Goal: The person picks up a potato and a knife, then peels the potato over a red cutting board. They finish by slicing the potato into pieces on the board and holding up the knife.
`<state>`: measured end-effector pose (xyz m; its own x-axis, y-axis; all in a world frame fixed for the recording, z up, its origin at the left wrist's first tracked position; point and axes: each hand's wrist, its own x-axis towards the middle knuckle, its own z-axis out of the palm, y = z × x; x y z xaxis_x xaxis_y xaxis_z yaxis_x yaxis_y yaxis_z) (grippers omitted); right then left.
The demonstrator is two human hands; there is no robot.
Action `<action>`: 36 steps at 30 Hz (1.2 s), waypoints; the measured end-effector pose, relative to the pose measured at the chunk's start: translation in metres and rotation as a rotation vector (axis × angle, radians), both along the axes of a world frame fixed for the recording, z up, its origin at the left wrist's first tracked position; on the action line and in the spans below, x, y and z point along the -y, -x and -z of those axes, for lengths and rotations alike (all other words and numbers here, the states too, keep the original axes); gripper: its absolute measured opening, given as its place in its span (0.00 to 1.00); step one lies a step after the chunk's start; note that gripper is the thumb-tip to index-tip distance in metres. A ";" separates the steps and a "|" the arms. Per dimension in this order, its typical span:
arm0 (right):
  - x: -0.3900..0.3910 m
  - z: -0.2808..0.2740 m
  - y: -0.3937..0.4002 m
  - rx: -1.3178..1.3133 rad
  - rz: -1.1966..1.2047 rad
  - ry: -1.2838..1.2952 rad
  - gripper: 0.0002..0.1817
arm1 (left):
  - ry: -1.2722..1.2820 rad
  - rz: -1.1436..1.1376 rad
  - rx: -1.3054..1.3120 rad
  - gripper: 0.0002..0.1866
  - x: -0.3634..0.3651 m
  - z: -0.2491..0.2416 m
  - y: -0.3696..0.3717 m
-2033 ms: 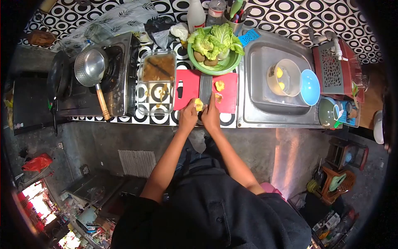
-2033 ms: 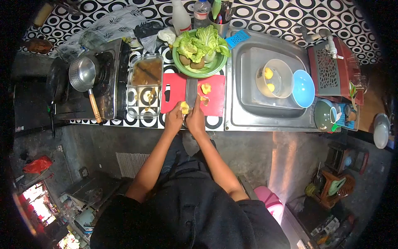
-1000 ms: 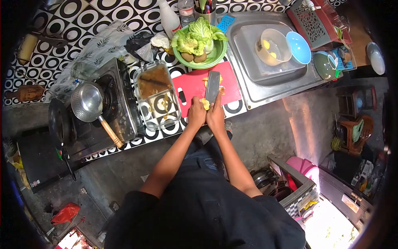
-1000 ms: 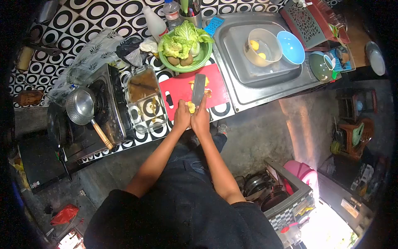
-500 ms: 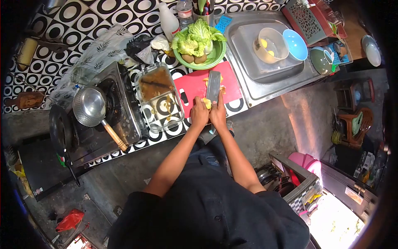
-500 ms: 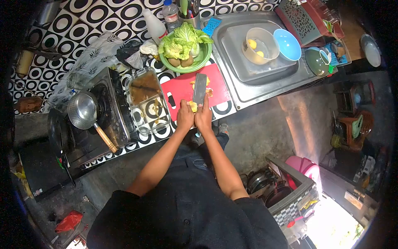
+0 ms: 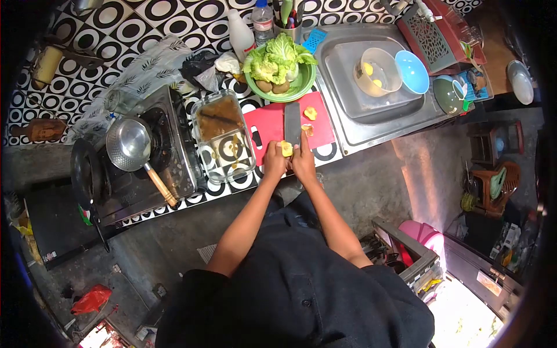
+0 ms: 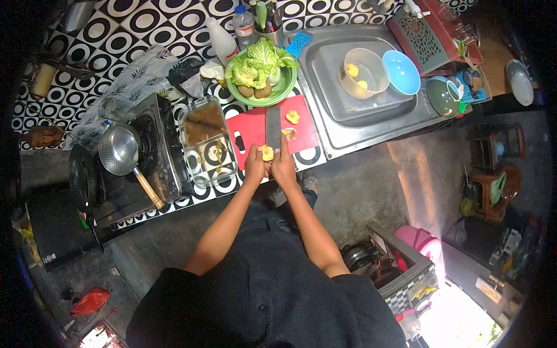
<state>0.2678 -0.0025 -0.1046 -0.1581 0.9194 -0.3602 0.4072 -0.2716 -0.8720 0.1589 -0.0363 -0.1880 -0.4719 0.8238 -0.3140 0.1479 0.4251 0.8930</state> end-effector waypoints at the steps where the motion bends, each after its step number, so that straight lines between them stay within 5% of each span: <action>1: -0.003 -0.005 -0.004 -0.007 -0.055 -0.026 0.32 | 0.013 -0.031 0.161 0.17 0.000 -0.009 0.004; 3: -0.005 -0.010 -0.012 -0.026 -0.163 -0.121 0.33 | 0.082 -0.063 0.600 0.20 0.003 -0.035 0.009; 6: -0.011 0.004 -0.018 -0.080 -0.292 -0.435 0.33 | 0.099 -0.140 0.790 0.19 0.005 -0.048 0.002; 8: -0.012 0.004 -0.023 -0.062 -0.317 -0.407 0.33 | 0.071 -0.197 0.878 0.18 0.007 -0.053 -0.005; 12: -0.016 -0.028 -0.030 0.080 -0.448 -0.068 0.29 | -0.018 -0.245 0.933 0.18 0.019 -0.052 -0.017; 15: -0.013 -0.010 -0.031 0.007 -0.433 -0.345 0.29 | -0.089 -0.325 0.943 0.17 0.025 -0.051 -0.028; 22: -0.042 -0.010 -0.030 -0.092 -0.545 -0.473 0.29 | -0.185 -0.480 0.907 0.15 0.027 -0.053 -0.029; 30: -0.062 0.005 -0.017 -0.101 -0.561 -0.472 0.28 | -0.161 -0.632 0.444 0.12 0.002 -0.032 -0.021; 36: -0.066 0.025 -0.005 -0.137 -0.528 -0.577 0.28 | 0.049 -0.477 -0.274 0.15 0.002 -0.048 -0.028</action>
